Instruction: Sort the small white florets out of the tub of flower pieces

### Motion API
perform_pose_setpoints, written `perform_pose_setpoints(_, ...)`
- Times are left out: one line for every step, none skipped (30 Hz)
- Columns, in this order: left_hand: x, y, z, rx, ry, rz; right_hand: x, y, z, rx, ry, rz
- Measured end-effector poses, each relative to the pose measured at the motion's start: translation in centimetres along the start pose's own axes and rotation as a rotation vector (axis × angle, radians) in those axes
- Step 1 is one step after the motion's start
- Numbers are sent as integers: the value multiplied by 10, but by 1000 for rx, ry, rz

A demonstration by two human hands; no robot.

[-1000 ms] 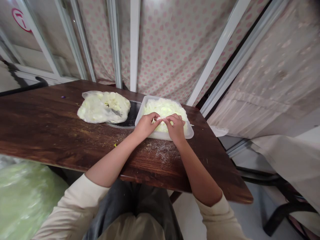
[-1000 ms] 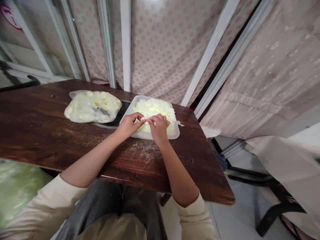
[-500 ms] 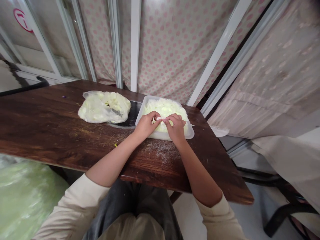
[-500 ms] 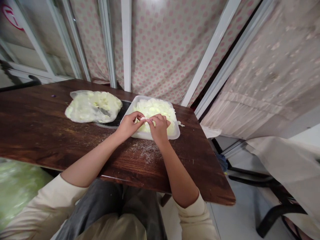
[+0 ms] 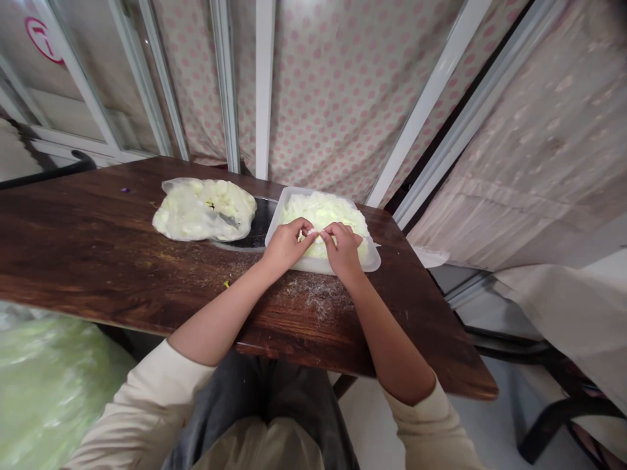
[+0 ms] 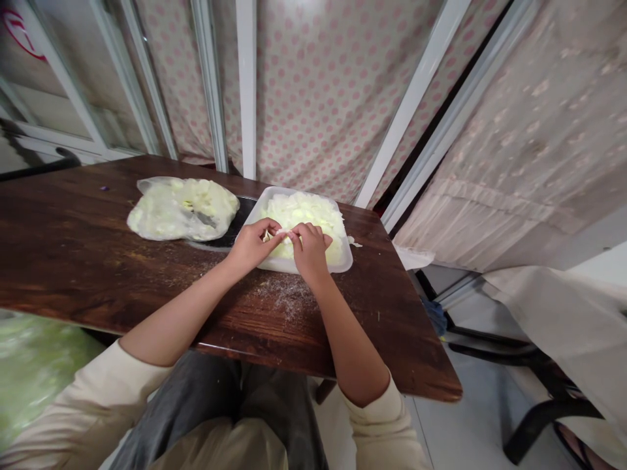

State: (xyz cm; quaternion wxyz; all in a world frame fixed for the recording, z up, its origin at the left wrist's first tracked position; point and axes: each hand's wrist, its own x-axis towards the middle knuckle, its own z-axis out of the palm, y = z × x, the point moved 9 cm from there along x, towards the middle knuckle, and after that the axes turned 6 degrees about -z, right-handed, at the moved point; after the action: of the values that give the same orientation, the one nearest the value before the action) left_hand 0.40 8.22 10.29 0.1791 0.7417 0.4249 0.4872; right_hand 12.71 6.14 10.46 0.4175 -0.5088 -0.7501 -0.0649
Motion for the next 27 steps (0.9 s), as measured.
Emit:
perform_pose_setpoints(0,0,0,6,-2,-1,0,0,1,-17,-10,-2)
perform_pose_setpoints(0,1,1,14,-6,1,0,0,1,-36,-18,-3)
perform_pose_setpoints(-1,1,2,22,-11,3,-1,-1,2,-54,-27,-6)
perform_pose_setpoints(-1,2,3,28,-18,6,-1,-1,3,-70,-32,-9)
perform_pose_setpoints(-1,2,3,30,-23,10,-1,-1,4,-82,-36,-11)
perform_pose_setpoints(-1,3,3,29,-26,12,-1,-1,4,-90,-38,-11)
perform_pose_setpoints(-1,3,3,26,-25,12,-2,0,5,-96,-39,-8)
perform_pose_setpoints(-1,3,3,21,-20,12,-2,0,5,-99,-38,-1)
perform_pose_setpoints(-1,3,2,16,-13,11,-2,1,5,-98,-35,8)
perform_pose_setpoints(-1,3,1,11,-7,11,-2,2,4,-92,-25,19)
perform_pose_setpoints(-1,3,1,9,-1,12,-2,3,3,-77,-9,28)
perform_pose_setpoints(-1,2,0,9,4,13,-2,3,1,-56,10,34)
perform_pose_setpoints(-1,2,0,9,8,13,-1,3,-1,-33,28,36)
perform_pose_setpoints(-1,2,-1,11,11,11,-1,3,-2,-11,41,35)
perform_pose_setpoints(-1,1,-1,12,15,9,-1,2,-2,4,41,31)
perform_pose_setpoints(-1,1,-1,14,20,7,0,1,-1,14,28,25)
perform_pose_setpoints(-1,0,-2,14,22,5,0,1,0,19,7,19)
perform_pose_setpoints(-1,0,-2,13,23,5,1,0,2,21,-14,15)
perform_pose_setpoints(-1,0,-2,11,23,7,1,0,3,22,-32,12)
perform_pose_setpoints(-1,1,-1,9,19,11,1,0,4,22,-47,9)
perform_pose_setpoints(-1,1,-1,9,12,15,1,0,5,19,-55,8)
perform_pose_setpoints(-1,2,0,9,4,19,1,0,5,12,-60,9)
perform_pose_setpoints(-1,3,1,10,-6,23,1,1,5,4,-65,12)
perform_pose_setpoints(-1,3,2,12,-14,26,0,1,6,-3,-72,16)
perform_pose_setpoints(-2,4,3,12,-20,28,0,2,6,-8,-79,20)
perform_pose_setpoints(-2,4,3,12,-24,28,0,2,7,-10,-84,26)
perform_pose_setpoints(-2,4,4,12,-27,28,0,2,7,-9,-85,32)
